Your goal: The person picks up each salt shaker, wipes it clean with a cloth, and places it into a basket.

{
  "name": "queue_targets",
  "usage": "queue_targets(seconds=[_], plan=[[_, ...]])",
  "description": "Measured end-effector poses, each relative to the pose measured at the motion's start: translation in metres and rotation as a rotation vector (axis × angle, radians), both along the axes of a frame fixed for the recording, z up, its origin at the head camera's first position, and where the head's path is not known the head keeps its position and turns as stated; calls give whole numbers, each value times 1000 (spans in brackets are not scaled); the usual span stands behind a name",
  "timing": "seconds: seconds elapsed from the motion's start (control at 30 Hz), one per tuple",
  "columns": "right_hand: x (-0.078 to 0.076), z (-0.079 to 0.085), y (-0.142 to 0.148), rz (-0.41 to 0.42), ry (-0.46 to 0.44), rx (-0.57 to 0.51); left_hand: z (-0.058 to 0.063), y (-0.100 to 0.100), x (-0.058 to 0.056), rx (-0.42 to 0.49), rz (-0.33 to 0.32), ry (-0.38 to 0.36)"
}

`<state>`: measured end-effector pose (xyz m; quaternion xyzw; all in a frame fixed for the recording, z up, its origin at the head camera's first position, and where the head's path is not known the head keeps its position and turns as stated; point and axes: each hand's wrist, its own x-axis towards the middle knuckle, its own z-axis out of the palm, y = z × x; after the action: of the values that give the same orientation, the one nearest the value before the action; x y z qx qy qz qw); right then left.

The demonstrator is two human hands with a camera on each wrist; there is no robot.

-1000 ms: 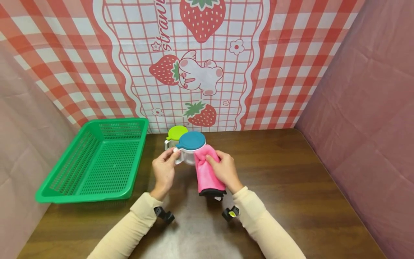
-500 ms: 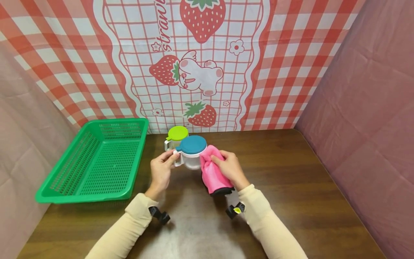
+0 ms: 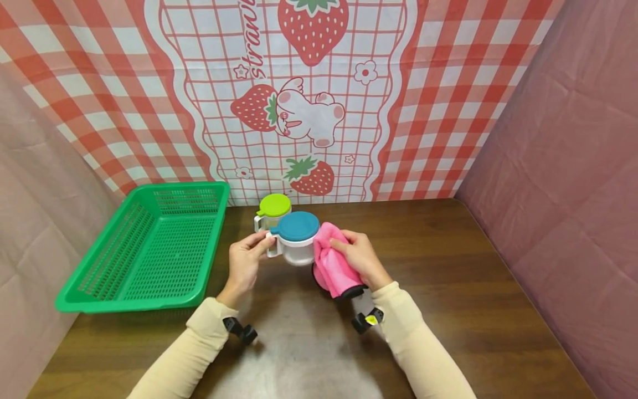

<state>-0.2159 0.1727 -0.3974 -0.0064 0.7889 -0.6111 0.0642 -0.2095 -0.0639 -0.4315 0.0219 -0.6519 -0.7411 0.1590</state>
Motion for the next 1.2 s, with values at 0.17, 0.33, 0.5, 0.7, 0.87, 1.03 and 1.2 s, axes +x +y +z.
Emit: queue_targets(seconds=[0.17, 0.33, 0.5, 0.7, 0.87, 1.03, 1.2], plan=[[0, -1, -3, -3, 2, 10, 0, 2, 1, 9, 43, -28], [4, 1, -7, -13, 24, 38, -2, 3, 0, 3, 94, -55], [9, 3, -9, -52, 32, 33, -1, 5, -1, 52, 130, -72], [13, 3, -11, -58, 32, 53, 0, 5, -1, 61, 129, -81], [15, 0, -16, -31, 38, 72, 1, 5, 1, 60, 117, -73], [16, -3, -19, -36, 46, 108, -1, 5, 2, 32, 99, -76], [14, -4, -17, -46, 35, 129, -1, 5, 4, 8, 82, -58]])
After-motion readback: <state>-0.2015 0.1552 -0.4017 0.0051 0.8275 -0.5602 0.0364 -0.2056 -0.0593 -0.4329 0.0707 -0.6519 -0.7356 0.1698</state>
